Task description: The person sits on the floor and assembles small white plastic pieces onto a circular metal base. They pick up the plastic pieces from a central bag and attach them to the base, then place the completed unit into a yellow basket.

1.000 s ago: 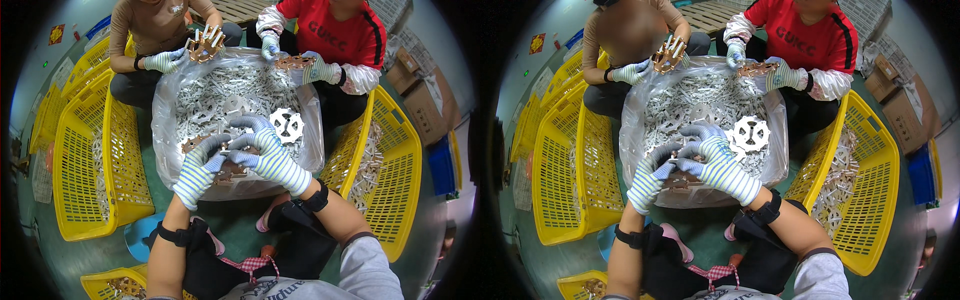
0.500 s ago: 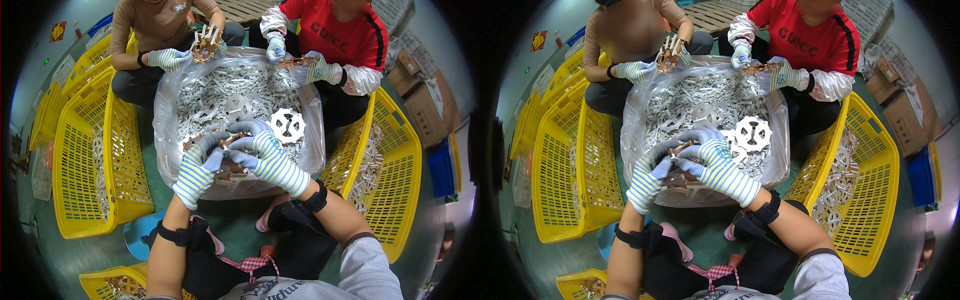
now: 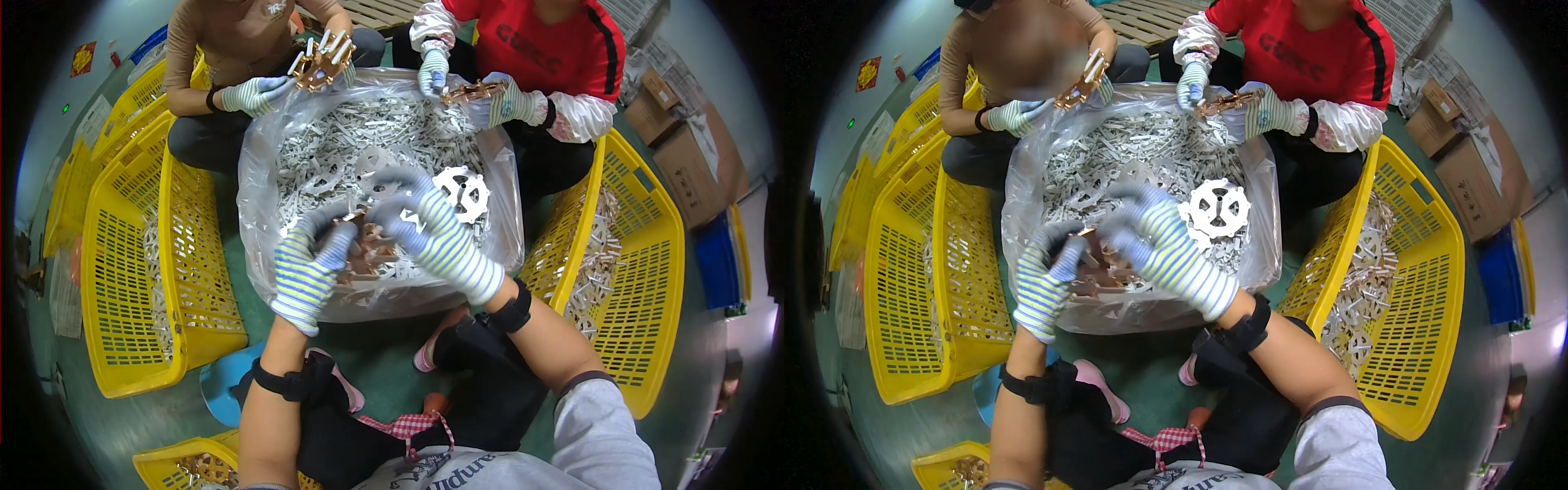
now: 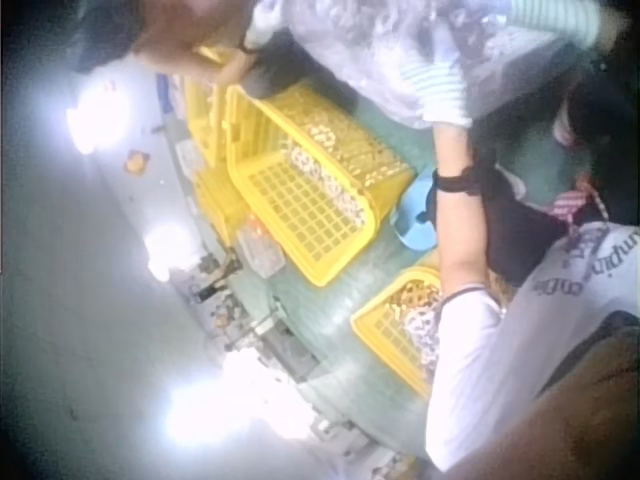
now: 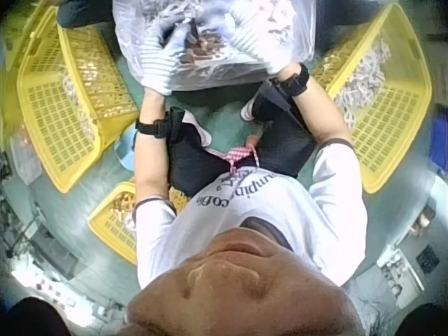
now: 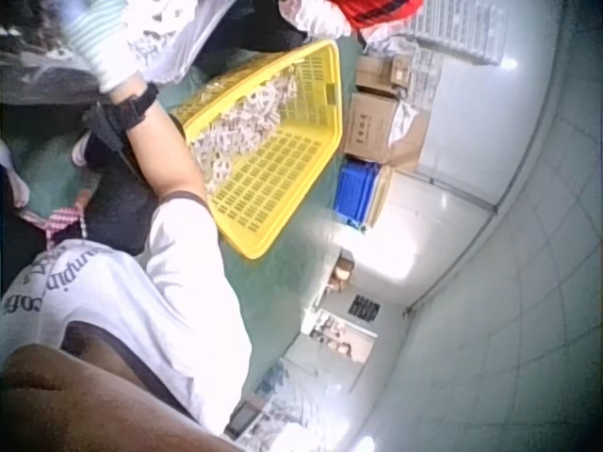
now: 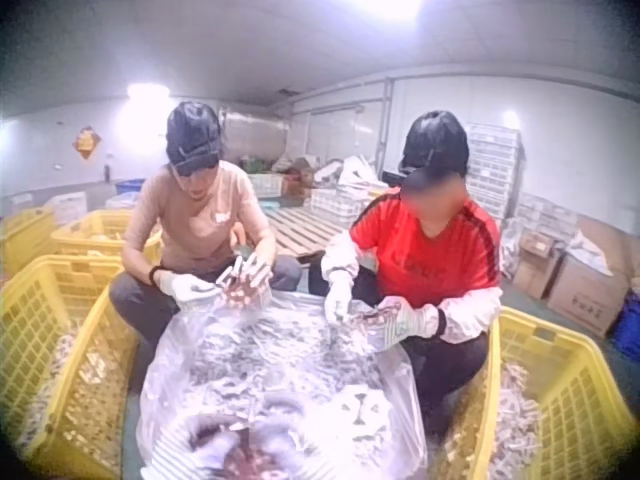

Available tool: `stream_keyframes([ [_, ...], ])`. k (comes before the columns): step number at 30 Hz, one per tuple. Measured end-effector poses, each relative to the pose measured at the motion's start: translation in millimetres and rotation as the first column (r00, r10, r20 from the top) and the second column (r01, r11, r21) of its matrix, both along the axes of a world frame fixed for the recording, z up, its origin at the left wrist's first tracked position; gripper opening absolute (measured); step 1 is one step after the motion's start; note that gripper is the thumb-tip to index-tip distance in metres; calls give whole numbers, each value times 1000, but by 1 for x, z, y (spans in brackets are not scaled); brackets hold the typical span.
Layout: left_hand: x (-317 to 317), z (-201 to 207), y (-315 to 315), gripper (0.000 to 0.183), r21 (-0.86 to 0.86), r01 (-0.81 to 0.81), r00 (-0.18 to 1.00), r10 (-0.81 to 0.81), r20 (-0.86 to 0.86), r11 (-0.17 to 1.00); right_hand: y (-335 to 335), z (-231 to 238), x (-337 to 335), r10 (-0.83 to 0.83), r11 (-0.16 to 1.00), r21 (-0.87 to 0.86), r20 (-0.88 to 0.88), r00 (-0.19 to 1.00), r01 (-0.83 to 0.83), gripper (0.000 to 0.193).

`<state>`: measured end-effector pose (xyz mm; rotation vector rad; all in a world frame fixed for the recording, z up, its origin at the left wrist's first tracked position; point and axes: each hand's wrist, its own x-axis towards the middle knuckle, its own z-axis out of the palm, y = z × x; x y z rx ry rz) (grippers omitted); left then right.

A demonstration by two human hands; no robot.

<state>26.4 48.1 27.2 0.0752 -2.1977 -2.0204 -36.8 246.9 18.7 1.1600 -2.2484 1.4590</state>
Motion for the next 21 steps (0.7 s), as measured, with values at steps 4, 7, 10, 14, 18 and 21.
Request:
stream_keyframes([
  [4,-6,0,-11,27,85,-109,994,108,9,990,19,-35,-33,-235,960,239,394,889,148,26],
  [7,-8,1,-14,29,99,-126,991,121,54,987,21,-77,-35,-254,693,697,476,842,-184,30],
  [10,-5,5,-14,29,152,-94,990,77,118,984,15,-113,-28,-165,619,729,486,858,-294,36],
  [14,0,11,-20,29,152,-92,979,62,193,984,14,-136,-17,-69,517,760,496,865,-394,35],
  [18,-3,0,-25,30,110,-97,989,83,123,989,19,-136,-20,-151,479,818,436,887,-320,32],
  [21,-5,-12,-29,30,147,-85,991,69,115,985,20,-129,-26,-248,516,818,428,869,-255,31],
])
